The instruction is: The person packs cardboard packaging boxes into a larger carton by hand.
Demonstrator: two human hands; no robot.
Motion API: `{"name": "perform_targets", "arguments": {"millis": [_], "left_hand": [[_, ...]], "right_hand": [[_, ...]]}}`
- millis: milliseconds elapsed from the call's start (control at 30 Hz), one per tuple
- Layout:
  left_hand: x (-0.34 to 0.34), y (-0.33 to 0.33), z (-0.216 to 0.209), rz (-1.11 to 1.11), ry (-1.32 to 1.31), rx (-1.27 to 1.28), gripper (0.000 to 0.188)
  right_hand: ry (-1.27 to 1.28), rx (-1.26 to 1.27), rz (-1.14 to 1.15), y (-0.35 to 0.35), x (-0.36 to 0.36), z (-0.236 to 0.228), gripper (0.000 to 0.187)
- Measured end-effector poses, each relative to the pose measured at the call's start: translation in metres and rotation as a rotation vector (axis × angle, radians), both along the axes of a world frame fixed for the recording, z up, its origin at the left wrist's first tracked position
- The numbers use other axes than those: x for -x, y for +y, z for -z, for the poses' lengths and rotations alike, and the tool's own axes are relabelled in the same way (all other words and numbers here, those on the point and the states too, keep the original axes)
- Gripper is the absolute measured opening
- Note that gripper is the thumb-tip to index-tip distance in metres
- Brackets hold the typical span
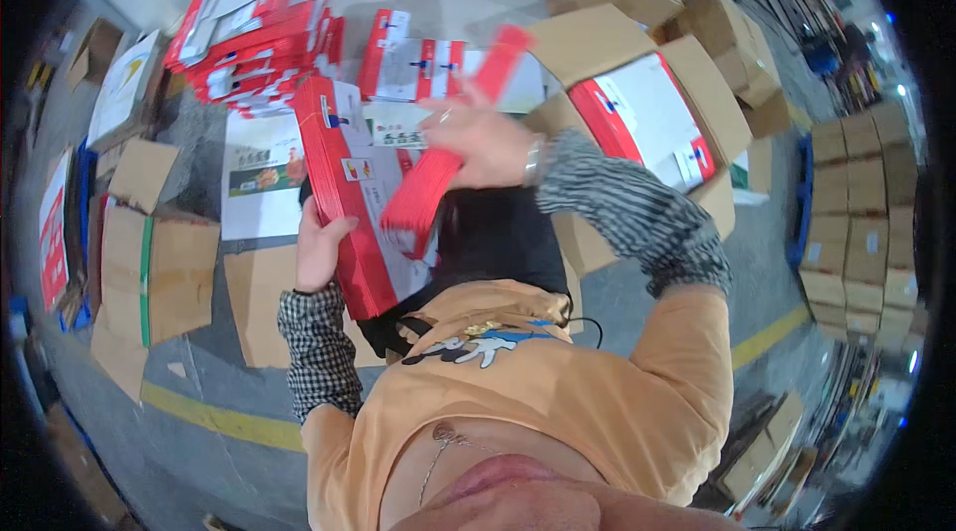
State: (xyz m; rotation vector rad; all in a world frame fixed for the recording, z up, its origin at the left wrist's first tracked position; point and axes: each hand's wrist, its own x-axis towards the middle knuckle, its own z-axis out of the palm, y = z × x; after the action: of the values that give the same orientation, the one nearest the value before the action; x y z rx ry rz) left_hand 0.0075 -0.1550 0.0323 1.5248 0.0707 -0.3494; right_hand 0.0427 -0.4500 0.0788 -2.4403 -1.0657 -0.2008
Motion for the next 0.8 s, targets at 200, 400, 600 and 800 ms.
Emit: {"name": "perform_targets", "arguments": {"millis": [200, 400, 600, 800], "left_hand": [[0.047, 0.07, 0.001, -0.23, 0.015, 0.377, 0.066], [0.067, 0.104, 0.038, -0.311, 0.135, 0.423, 0.062], [0.049, 0.087, 0.027, -0.494, 0.352, 0.255, 0.05], [0.054, 0.089, 0.044, -0.532, 0.204, 0.389, 0.061]], "right_hand": [[0.269, -0.706, 0.644, -0.031, -0.019, -0.121, 0.053], [0.264, -0.553, 0.614, -0.007, -0.056, -0.1, 0.056], [0.495, -0.89, 0.518, -0.014, -0.075, -0.141, 0.057], [0.938, -0.961, 0.591, 0.017, -0.087, -0.06, 0.066]]}}
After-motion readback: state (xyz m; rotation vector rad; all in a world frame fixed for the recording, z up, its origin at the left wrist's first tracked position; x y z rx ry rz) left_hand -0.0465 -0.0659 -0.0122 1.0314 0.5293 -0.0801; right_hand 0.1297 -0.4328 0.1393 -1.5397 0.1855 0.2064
